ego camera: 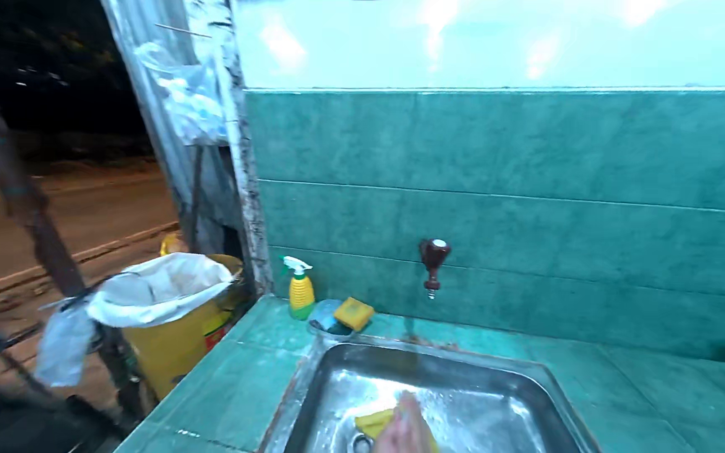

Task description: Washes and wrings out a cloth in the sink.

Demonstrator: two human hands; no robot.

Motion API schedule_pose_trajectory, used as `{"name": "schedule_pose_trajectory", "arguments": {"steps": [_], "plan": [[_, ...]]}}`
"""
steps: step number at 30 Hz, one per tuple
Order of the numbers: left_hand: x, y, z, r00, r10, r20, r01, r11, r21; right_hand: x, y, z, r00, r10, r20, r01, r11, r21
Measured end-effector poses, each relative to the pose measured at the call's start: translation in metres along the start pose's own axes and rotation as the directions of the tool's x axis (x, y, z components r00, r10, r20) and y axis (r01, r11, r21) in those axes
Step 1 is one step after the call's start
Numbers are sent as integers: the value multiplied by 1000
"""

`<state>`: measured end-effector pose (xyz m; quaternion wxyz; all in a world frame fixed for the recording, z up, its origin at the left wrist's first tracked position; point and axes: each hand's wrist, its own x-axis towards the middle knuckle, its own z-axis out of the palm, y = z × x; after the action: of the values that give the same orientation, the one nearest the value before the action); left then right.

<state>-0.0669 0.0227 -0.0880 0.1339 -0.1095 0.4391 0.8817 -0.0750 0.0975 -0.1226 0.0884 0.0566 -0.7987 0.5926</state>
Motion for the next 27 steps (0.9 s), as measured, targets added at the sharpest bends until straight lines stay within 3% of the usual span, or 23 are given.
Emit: {"name": "schedule_pose_trajectory", "arguments": {"steps": [3, 5, 7, 10, 12, 13, 15, 18, 20, 22, 24, 27], "plan": [[-6, 10, 14, 999, -17, -41, 15, 999, -34, -11, -6, 5, 994, -107, -12, 107, 994, -34], [-11, 4, 8, 988, -128, 86, 126, 992, 24, 12, 19, -6, 997, -8, -73, 10, 1000, 28], [-20, 2, 13, 977, -180, 112, 181, 983, 0, 20, 23, -20, 989, 135, -52, -133, 990, 41], [-2, -3, 3, 996, -65, 66, 69, 996, -58, -11, 4, 0, 995, -50, -88, 36, 988, -151], [13, -14, -17, 995, 37, 89, -31, 997, -71, -24, -5, 9, 989, -125, -81, 114, 985, -130], [11, -14, -15, 996, -2, 91, 8, 998, -64, -19, 2, 6, 986, -139, -97, 128, 985, -112], [-7, -7, -4, 980, -155, 125, 156, 988, -2, 3, 24, -15, 994, -50, -100, 39, 994, -102], [-20, 4, -2, 966, -231, 119, 193, 944, 267, 33, 49, -62, 989, 145, 2, -140, 959, -245], [-16, 15, -4, 977, -198, 77, 138, 868, 478, 37, 46, -81, 984, 148, 97, -126, 970, -207], [-7, 28, -6, 987, -131, 95, 45, 786, 616, 36, 26, -85, 957, 135, 257, -141, 990, 4], [0, 39, -6, 981, -38, 189, -102, 731, 675, 36, 5, -82, 914, 125, 386, -212, 958, 192], [3, 50, -10, 954, 47, 295, -245, 689, 682, 48, -17, -87, 902, 49, 428, -148, 968, 202]]}}
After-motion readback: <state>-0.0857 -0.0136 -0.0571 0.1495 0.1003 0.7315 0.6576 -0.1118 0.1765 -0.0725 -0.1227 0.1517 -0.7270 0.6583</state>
